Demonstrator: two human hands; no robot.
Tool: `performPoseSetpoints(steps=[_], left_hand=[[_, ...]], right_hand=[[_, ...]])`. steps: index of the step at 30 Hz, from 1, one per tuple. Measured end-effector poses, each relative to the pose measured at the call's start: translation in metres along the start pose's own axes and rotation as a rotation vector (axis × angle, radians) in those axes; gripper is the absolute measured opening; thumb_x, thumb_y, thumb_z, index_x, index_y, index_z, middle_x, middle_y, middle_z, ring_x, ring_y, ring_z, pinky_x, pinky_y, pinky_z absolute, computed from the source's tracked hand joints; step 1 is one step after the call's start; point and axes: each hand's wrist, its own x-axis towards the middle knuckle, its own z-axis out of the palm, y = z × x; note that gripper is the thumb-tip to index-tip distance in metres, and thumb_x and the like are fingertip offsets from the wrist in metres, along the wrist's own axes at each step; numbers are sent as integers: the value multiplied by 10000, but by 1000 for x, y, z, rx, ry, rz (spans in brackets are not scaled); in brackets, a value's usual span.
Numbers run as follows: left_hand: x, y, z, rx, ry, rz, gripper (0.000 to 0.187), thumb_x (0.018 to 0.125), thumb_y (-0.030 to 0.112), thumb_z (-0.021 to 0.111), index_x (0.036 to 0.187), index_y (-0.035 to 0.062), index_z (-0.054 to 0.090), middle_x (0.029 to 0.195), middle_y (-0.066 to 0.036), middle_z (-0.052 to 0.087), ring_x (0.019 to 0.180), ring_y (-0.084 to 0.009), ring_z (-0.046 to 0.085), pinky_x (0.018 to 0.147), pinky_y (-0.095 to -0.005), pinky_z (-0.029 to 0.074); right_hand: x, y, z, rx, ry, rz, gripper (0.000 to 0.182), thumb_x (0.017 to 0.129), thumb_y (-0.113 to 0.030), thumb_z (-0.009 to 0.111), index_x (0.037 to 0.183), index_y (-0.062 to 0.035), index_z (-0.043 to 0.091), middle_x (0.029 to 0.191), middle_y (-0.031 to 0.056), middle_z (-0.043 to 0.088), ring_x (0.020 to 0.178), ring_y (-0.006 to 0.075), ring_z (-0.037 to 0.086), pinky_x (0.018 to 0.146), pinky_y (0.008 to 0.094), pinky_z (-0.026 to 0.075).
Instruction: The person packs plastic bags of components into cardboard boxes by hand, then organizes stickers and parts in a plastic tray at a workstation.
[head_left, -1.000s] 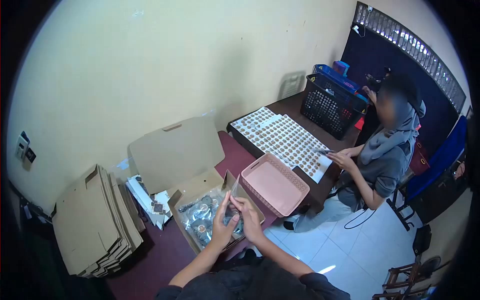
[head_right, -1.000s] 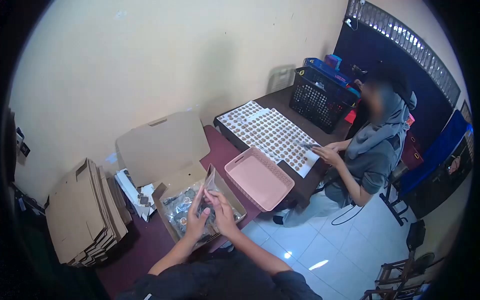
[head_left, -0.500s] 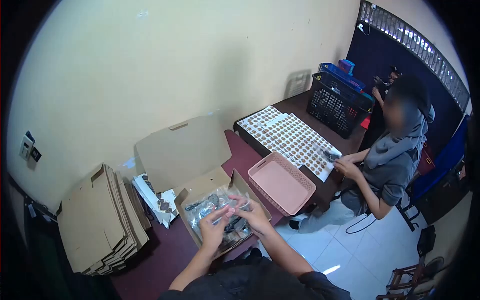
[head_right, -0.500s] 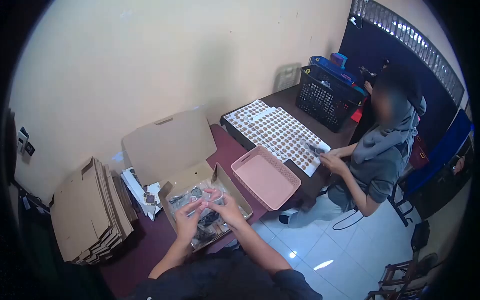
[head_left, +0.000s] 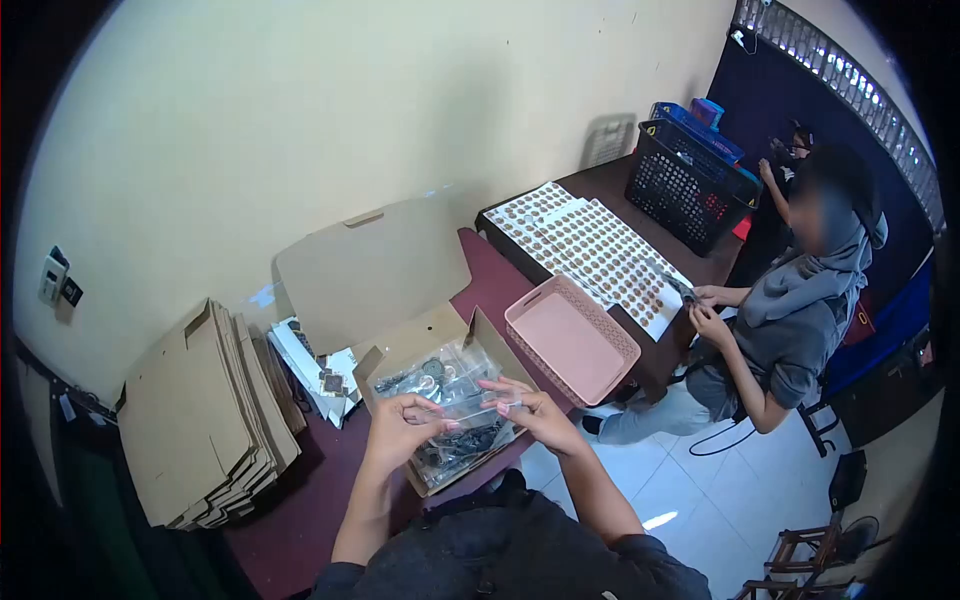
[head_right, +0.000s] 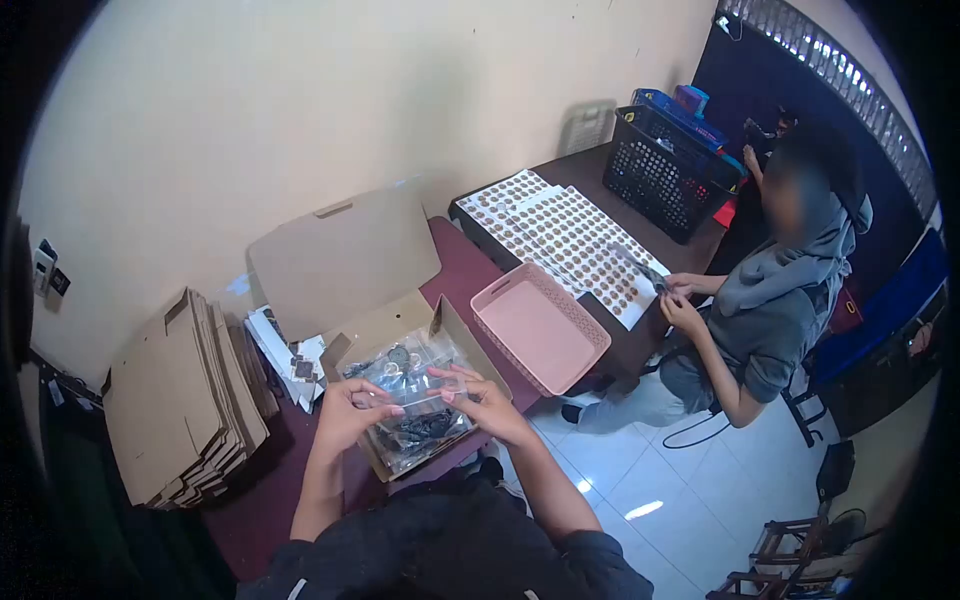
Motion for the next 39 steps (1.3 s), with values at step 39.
performPoseSetpoints(steps=[39], left_hand=[[-22, 11, 3, -100, 107, 418, 319, 781, -40, 589, 1097, -4, 570, 871, -85, 640, 824, -150, 611, 769, -249, 463]], right_hand=[[-24, -24, 9, 198, 217, -69, 241, 895, -178, 518, 950, 19, 645, 916, 90, 649, 852, 149, 584, 801, 289, 435]])
